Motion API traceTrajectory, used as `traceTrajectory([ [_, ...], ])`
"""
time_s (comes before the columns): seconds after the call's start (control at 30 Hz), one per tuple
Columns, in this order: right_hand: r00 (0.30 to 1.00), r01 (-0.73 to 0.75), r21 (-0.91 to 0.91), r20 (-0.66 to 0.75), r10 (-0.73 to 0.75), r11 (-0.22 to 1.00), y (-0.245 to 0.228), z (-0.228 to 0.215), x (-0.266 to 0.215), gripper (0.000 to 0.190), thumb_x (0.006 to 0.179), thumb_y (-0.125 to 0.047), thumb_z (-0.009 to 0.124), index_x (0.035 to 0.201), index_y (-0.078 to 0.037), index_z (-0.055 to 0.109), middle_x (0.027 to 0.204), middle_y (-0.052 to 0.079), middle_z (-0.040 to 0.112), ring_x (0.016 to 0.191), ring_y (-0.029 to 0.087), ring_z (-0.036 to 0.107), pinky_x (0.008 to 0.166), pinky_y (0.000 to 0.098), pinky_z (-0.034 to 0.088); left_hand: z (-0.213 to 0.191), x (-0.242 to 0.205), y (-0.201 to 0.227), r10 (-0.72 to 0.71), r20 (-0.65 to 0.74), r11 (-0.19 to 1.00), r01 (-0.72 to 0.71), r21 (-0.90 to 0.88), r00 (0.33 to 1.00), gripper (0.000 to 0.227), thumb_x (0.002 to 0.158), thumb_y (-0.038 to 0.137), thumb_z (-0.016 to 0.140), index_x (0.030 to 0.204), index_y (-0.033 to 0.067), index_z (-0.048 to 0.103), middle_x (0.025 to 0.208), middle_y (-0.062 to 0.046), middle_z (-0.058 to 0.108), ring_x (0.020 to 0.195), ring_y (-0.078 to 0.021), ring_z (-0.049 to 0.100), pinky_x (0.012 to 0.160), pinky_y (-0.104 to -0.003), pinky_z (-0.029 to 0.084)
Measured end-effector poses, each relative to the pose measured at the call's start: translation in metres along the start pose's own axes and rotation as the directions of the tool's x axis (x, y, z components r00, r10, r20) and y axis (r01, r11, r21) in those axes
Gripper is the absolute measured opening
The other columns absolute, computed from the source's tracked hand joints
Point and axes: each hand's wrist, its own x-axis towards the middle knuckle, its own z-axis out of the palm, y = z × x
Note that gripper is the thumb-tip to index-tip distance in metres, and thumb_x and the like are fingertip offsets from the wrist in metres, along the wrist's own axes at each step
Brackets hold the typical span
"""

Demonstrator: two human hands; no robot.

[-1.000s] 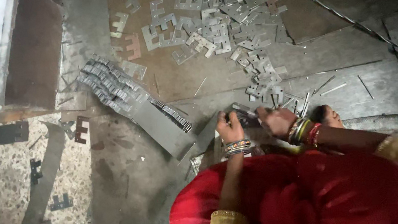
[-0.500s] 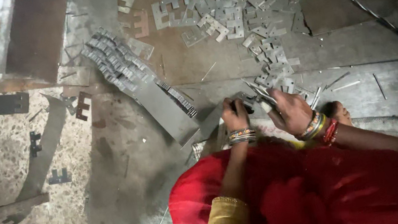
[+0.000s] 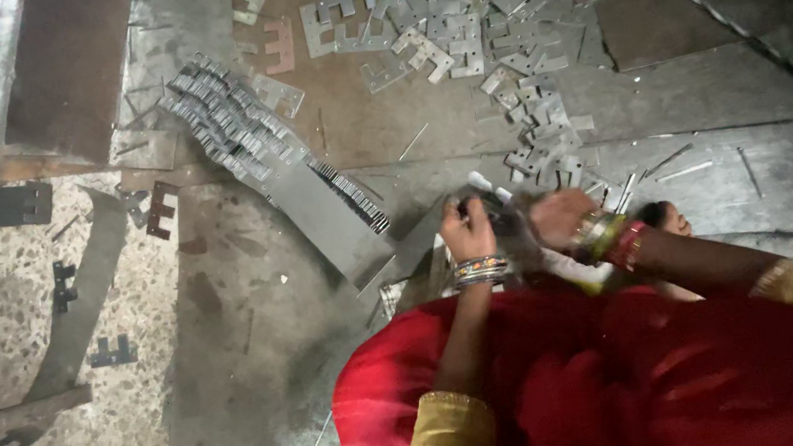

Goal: The person sits on the floor and sorts metal brackets by picking them up from a pile, stacking them, and occasionally using a hammer to tap them into alignment. The person then places the stacked brackets onto a nearby metal sheet.

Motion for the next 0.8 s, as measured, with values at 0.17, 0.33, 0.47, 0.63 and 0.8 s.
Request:
traceTrajectory([
  [0.17, 0.991, -0.094, 0.064, -0.091, 0.099, 0.994, -0.001, 0.004, -0.006, 0.027, 0.089, -0.019, 0.062, 0.109, -0.001, 0.061, 0.062, 0.014, 0.065, 0.052, 0.033, 0.065, 0.048, 0.0465, 0.052, -0.003, -0.004, -0.002, -0.061, 0.012, 0.997, 0.062, -0.041, 0.998, 0.018, 0.094, 0.012, 0.062, 0.085, -0.0020, 0.054, 0.065, -0.007, 0.056, 0.061, -0.0108, 0.049, 0.055, -0.033, 0.043],
  [0.33, 0.985, 0.058, 0.052, -0.166, -0.048, 0.997, -0.002, 0.012, 0.001, 0.028, 0.087, -0.019, 0.064, 0.108, -0.001, 0.061, 0.064, 0.015, 0.067, 0.052, 0.033, 0.064, 0.047, 0.0469, 0.051, -0.004, 0.002, 0.003, -0.088, 0.033, 0.988, 0.092, -0.125, 0.996, 0.015, 0.094, 0.012, 0.058, 0.085, -0.0005, 0.055, 0.065, -0.004, 0.059, 0.059, -0.0105, 0.054, 0.054, -0.032, 0.046],
  [0.47, 1.000, 0.008, -0.116, -0.001, -0.008, 0.993, 0.000, 0.011, 0.006, 0.022, 0.085, -0.017, 0.070, 0.103, -0.006, 0.063, 0.067, 0.015, 0.068, 0.057, 0.032, 0.065, 0.049, 0.0460, 0.051, -0.005, 0.005, 0.000, -0.005, -0.015, 0.996, 0.007, 0.094, 1.000, 0.022, 0.095, 0.009, 0.063, 0.081, -0.0031, 0.051, 0.063, -0.010, 0.051, 0.059, -0.0147, 0.049, 0.056, -0.035, 0.043],
  [0.63, 0.894, 0.083, 0.086, -0.446, -0.036, 0.993, 0.001, 0.006, 0.002, 0.028, 0.089, -0.018, 0.065, 0.112, -0.003, 0.063, 0.068, 0.015, 0.068, 0.051, 0.034, 0.063, 0.045, 0.0464, 0.049, -0.004, 0.004, -0.011, -0.173, 0.072, 0.975, 0.181, -0.129, 0.982, 0.021, 0.095, 0.015, 0.057, 0.081, 0.0004, 0.050, 0.062, -0.005, 0.059, 0.054, -0.0119, 0.055, 0.052, -0.033, 0.046],
  [0.8, 0.987, -0.051, -0.142, 0.143, 0.071, 0.989, -0.002, 0.000, 0.007, 0.026, 0.089, -0.021, 0.065, 0.109, -0.004, 0.062, 0.067, 0.013, 0.067, 0.053, 0.032, 0.064, 0.046, 0.0453, 0.050, -0.003, 0.004, -0.017, -0.009, -0.018, 1.000, 0.009, 0.027, 1.000, 0.018, 0.095, 0.007, 0.064, 0.083, -0.0031, 0.055, 0.065, -0.010, 0.057, 0.059, -0.0136, 0.051, 0.054, -0.033, 0.044],
])
